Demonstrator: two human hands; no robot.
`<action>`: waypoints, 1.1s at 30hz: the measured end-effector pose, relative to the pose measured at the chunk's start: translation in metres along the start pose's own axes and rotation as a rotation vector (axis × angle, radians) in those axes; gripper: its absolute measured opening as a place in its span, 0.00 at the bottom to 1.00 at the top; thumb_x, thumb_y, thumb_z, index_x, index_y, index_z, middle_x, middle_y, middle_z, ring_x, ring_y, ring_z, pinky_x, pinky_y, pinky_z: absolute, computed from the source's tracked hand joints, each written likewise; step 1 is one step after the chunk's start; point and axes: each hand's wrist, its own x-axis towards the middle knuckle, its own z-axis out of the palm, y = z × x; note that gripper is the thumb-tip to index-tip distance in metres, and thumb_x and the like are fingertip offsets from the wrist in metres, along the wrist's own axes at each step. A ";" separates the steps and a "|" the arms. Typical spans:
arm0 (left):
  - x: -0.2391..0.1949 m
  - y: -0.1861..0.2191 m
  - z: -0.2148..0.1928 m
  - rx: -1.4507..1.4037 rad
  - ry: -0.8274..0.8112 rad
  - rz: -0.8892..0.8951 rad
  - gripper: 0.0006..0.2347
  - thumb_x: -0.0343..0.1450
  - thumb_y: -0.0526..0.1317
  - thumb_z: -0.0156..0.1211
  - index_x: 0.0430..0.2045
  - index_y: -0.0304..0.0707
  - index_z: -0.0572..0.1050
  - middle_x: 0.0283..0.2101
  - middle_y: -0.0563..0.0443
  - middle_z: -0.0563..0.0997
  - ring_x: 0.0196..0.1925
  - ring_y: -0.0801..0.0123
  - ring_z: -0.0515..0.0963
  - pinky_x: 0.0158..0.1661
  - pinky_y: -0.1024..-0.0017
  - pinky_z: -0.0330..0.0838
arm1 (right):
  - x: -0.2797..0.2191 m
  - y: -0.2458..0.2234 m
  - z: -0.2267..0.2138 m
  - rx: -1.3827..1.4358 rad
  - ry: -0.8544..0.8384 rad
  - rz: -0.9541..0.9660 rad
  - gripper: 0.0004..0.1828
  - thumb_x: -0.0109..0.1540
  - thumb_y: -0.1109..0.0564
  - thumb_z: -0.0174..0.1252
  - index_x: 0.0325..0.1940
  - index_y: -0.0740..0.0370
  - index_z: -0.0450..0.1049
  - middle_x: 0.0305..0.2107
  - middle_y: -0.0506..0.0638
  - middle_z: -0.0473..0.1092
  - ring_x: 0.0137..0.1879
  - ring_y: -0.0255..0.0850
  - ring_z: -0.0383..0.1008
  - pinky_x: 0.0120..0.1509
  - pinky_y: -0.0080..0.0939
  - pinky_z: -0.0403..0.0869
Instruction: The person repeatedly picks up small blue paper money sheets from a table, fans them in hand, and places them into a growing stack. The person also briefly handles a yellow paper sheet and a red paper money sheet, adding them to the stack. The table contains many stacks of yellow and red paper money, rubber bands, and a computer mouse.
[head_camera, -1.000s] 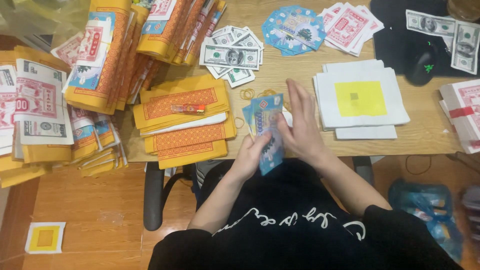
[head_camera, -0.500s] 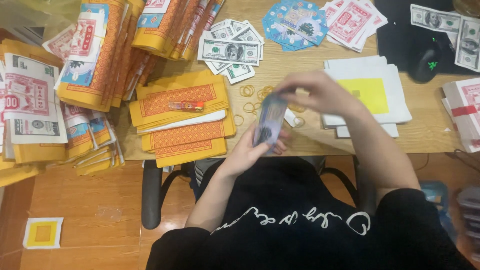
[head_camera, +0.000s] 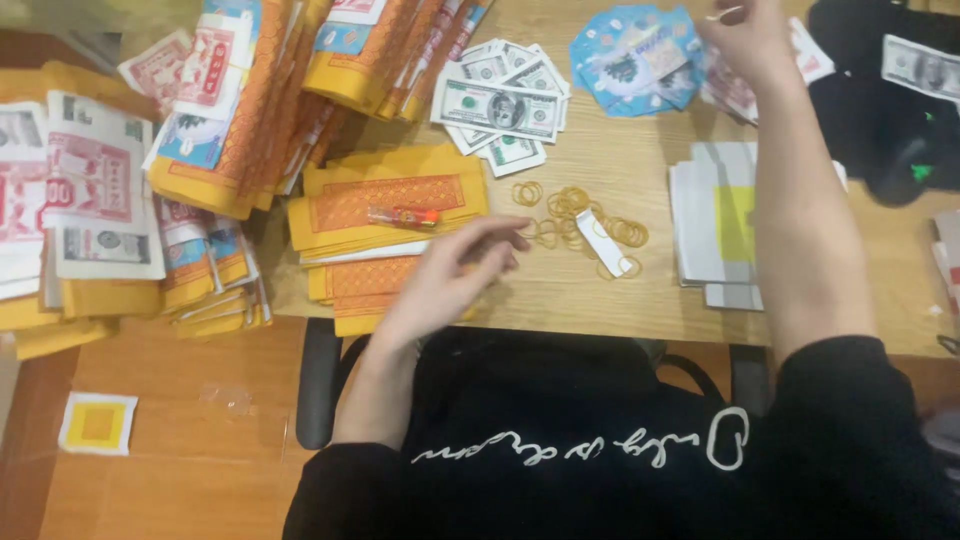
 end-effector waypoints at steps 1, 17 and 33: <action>-0.004 0.003 -0.018 0.001 0.032 -0.016 0.14 0.73 0.36 0.48 0.53 0.40 0.70 0.44 0.49 0.81 0.42 0.72 0.79 0.43 0.75 0.77 | -0.008 -0.021 0.004 0.013 -0.029 -0.015 0.15 0.60 0.56 0.63 0.49 0.58 0.67 0.42 0.49 0.70 0.42 0.35 0.69 0.39 0.40 0.68; -0.006 -0.072 -0.132 1.149 0.135 0.016 0.13 0.68 0.33 0.53 0.46 0.35 0.76 0.44 0.40 0.78 0.46 0.44 0.76 0.44 0.51 0.68 | -0.196 -0.285 0.157 0.029 -0.550 -0.727 0.13 0.59 0.57 0.63 0.41 0.62 0.67 0.36 0.56 0.66 0.44 0.53 0.69 0.46 0.49 0.71; 0.057 -0.002 -0.110 0.969 -0.216 -0.590 0.16 0.63 0.36 0.54 0.43 0.31 0.76 0.41 0.43 0.75 0.37 0.58 0.76 0.28 0.61 0.72 | -0.299 0.059 -0.183 -0.586 0.283 0.218 0.16 0.74 0.50 0.70 0.39 0.63 0.77 0.34 0.54 0.75 0.35 0.47 0.73 0.42 0.49 0.68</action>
